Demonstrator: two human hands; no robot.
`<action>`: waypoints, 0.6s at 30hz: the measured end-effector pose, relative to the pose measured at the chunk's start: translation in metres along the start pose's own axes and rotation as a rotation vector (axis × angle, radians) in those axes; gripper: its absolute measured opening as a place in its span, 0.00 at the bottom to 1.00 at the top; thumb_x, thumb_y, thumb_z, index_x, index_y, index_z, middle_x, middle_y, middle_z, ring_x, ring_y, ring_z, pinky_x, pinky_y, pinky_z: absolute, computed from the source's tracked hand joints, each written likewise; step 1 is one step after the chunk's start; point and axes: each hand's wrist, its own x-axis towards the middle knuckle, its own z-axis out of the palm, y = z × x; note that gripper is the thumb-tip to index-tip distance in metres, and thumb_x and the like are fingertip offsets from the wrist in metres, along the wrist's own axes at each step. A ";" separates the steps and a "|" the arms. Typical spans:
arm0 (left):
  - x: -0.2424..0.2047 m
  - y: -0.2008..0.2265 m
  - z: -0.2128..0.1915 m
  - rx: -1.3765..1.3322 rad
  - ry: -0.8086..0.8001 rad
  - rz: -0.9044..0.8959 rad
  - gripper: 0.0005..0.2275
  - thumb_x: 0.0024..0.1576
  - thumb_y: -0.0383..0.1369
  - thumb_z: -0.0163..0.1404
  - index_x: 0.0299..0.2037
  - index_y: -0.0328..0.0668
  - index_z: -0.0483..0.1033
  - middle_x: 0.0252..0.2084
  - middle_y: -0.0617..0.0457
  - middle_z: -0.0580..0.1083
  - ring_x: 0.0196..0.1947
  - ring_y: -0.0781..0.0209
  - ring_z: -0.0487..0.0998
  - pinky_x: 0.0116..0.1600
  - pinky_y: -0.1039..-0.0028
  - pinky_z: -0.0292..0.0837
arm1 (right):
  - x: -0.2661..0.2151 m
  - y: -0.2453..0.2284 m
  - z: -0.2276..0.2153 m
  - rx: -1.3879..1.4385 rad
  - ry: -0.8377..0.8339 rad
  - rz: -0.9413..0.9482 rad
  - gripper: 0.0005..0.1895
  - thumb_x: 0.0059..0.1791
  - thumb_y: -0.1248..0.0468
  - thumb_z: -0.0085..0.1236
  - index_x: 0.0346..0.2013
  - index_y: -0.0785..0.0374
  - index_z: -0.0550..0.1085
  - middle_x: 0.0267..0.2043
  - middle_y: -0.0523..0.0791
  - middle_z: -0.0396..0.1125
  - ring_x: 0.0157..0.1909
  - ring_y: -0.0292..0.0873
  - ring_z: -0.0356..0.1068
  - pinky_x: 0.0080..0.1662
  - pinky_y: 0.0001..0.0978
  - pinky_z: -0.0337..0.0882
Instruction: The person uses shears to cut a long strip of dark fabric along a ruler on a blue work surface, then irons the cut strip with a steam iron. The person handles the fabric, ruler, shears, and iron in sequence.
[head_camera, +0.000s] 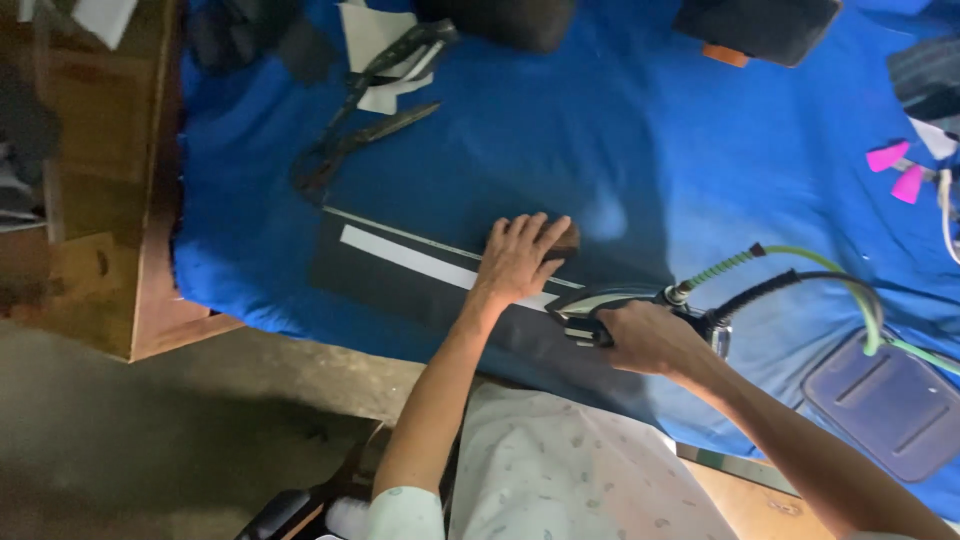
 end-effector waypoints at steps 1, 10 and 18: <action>-0.001 -0.002 -0.002 0.009 0.001 -0.005 0.28 0.64 0.49 0.43 0.75 0.61 0.55 0.55 0.45 0.70 0.54 0.45 0.73 0.58 0.51 0.65 | 0.002 -0.001 0.000 -0.003 0.002 -0.009 0.14 0.43 0.52 0.61 0.33 0.60 0.79 0.30 0.53 0.77 0.40 0.57 0.80 0.39 0.45 0.80; 0.000 0.000 -0.003 0.003 -0.014 0.001 0.29 0.63 0.48 0.47 0.75 0.60 0.55 0.55 0.45 0.69 0.54 0.45 0.72 0.57 0.51 0.65 | -0.003 -0.003 -0.001 0.032 -0.003 0.013 0.13 0.43 0.55 0.59 0.33 0.62 0.79 0.31 0.55 0.76 0.41 0.60 0.79 0.41 0.49 0.80; 0.002 0.000 -0.001 0.005 -0.094 -0.007 0.29 0.62 0.48 0.46 0.75 0.61 0.55 0.55 0.46 0.69 0.55 0.44 0.71 0.56 0.49 0.63 | 0.000 0.003 0.001 -0.013 0.031 -0.057 0.14 0.43 0.56 0.57 0.36 0.61 0.80 0.32 0.57 0.76 0.40 0.61 0.79 0.40 0.50 0.79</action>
